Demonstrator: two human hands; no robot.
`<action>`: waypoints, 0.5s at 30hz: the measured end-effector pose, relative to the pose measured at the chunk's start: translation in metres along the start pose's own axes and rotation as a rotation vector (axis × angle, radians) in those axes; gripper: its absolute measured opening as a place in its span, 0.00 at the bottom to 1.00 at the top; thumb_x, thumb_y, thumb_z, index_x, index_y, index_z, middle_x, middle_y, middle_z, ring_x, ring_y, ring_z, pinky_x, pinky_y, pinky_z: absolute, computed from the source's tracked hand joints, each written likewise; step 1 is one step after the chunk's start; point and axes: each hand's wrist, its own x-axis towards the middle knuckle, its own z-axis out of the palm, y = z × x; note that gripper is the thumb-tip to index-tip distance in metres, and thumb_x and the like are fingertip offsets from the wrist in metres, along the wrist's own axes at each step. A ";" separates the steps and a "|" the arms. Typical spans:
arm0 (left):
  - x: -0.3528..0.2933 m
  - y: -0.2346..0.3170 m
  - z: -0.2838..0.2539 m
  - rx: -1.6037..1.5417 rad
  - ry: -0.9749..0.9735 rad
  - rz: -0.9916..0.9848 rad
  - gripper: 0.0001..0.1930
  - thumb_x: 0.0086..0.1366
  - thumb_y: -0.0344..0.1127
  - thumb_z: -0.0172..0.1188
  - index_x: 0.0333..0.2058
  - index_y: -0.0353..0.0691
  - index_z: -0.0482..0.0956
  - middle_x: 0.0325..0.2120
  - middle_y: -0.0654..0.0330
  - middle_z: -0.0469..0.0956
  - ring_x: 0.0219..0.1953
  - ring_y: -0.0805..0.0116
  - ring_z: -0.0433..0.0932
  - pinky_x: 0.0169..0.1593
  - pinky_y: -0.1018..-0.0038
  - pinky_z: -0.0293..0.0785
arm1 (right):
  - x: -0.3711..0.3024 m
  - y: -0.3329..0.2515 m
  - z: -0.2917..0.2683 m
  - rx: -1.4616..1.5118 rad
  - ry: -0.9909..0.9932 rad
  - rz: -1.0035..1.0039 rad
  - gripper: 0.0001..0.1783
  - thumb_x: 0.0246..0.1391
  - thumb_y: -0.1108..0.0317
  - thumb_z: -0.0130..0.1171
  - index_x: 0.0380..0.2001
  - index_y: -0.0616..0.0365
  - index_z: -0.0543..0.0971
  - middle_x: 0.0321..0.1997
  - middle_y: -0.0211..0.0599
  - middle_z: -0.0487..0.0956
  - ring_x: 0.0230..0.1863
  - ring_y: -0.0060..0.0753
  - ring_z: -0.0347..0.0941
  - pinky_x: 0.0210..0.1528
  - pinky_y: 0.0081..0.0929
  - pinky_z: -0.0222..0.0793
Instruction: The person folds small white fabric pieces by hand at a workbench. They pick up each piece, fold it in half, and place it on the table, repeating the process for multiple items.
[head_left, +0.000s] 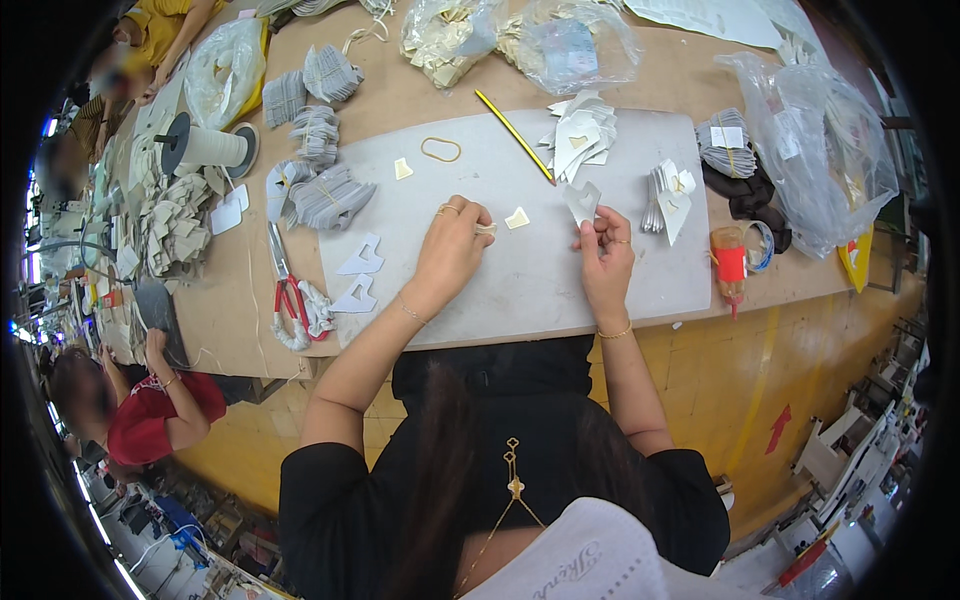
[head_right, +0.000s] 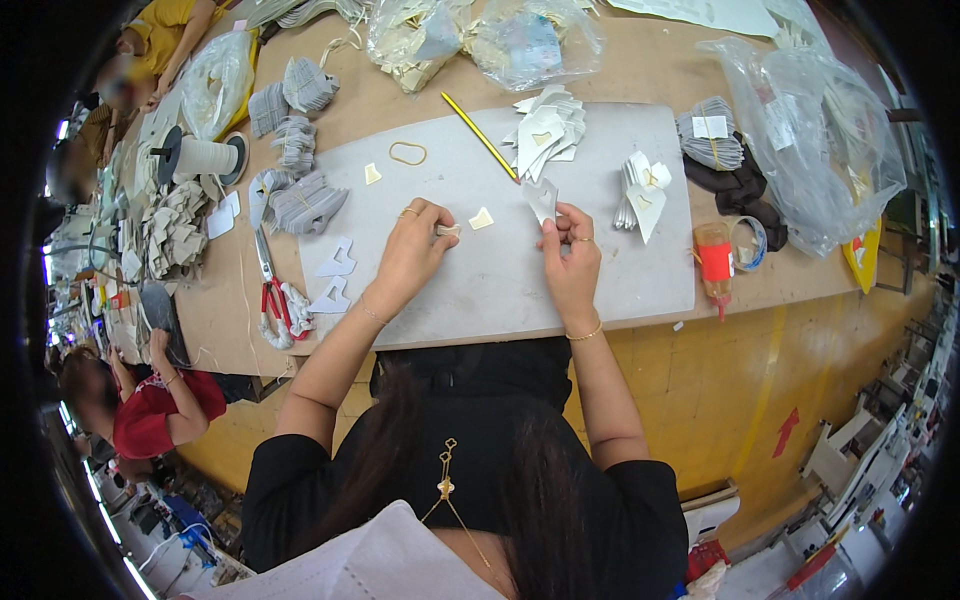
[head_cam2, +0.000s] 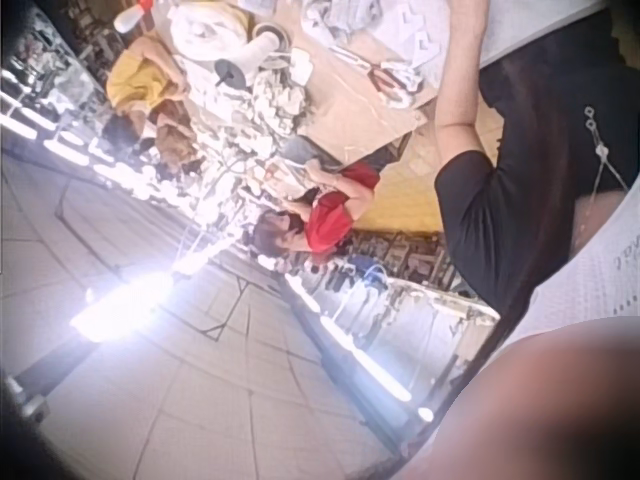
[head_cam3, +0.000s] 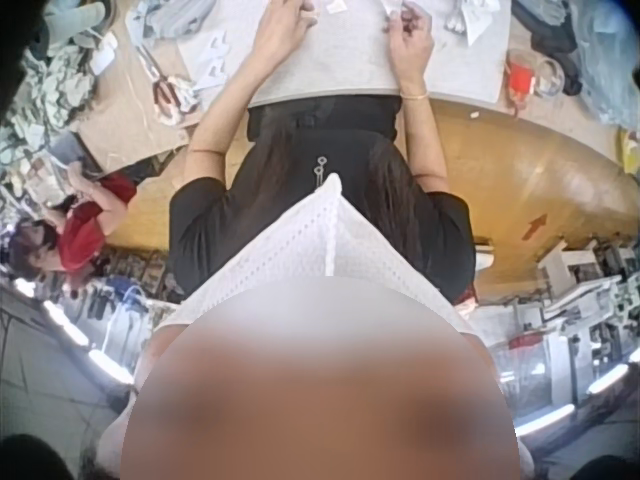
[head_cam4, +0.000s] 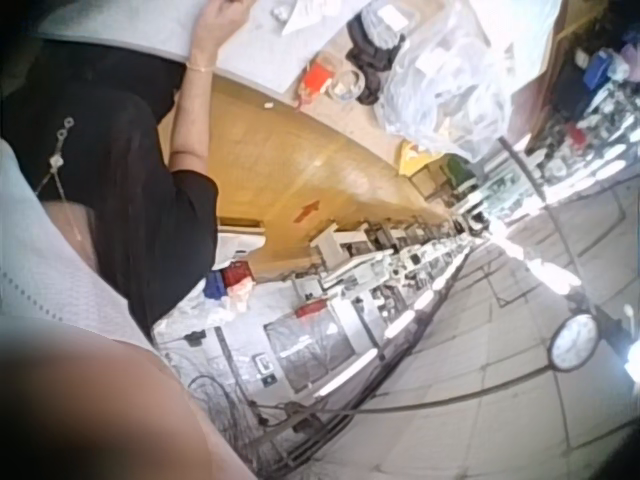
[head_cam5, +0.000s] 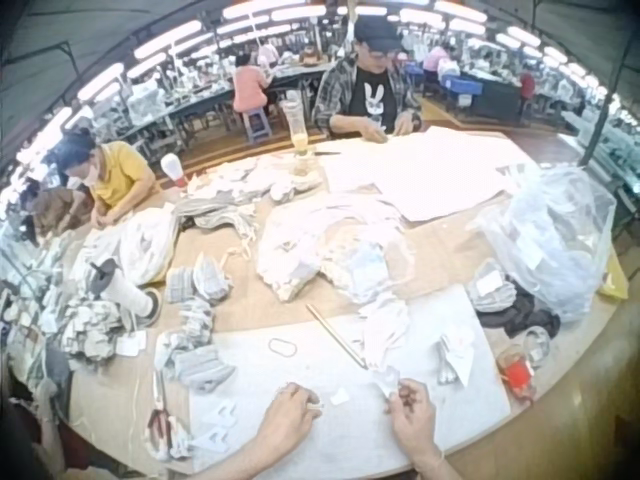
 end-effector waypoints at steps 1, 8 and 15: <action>0.000 0.002 0.001 -0.079 -0.068 -0.059 0.14 0.54 0.28 0.69 0.39 0.35 0.77 0.35 0.52 0.77 0.40 0.53 0.77 0.45 0.64 0.73 | 0.000 0.000 0.000 0.006 0.001 -0.001 0.15 0.64 0.71 0.56 0.52 0.64 0.70 0.35 0.35 0.78 0.31 0.19 0.73 0.36 0.18 0.72; 0.022 0.030 0.014 -0.113 -0.129 -0.069 0.14 0.54 0.30 0.69 0.39 0.36 0.78 0.28 0.53 0.78 0.36 0.56 0.78 0.43 0.63 0.73 | 0.000 0.000 0.000 0.023 0.008 -0.009 0.15 0.65 0.72 0.56 0.52 0.64 0.69 0.34 0.34 0.77 0.31 0.19 0.73 0.36 0.18 0.71; 0.023 0.028 0.027 0.047 -0.020 0.069 0.12 0.54 0.29 0.68 0.37 0.34 0.80 0.31 0.50 0.78 0.38 0.50 0.77 0.45 0.62 0.73 | 0.000 -0.001 0.000 -0.011 0.003 -0.007 0.16 0.64 0.72 0.56 0.52 0.63 0.70 0.34 0.34 0.78 0.31 0.19 0.73 0.35 0.18 0.71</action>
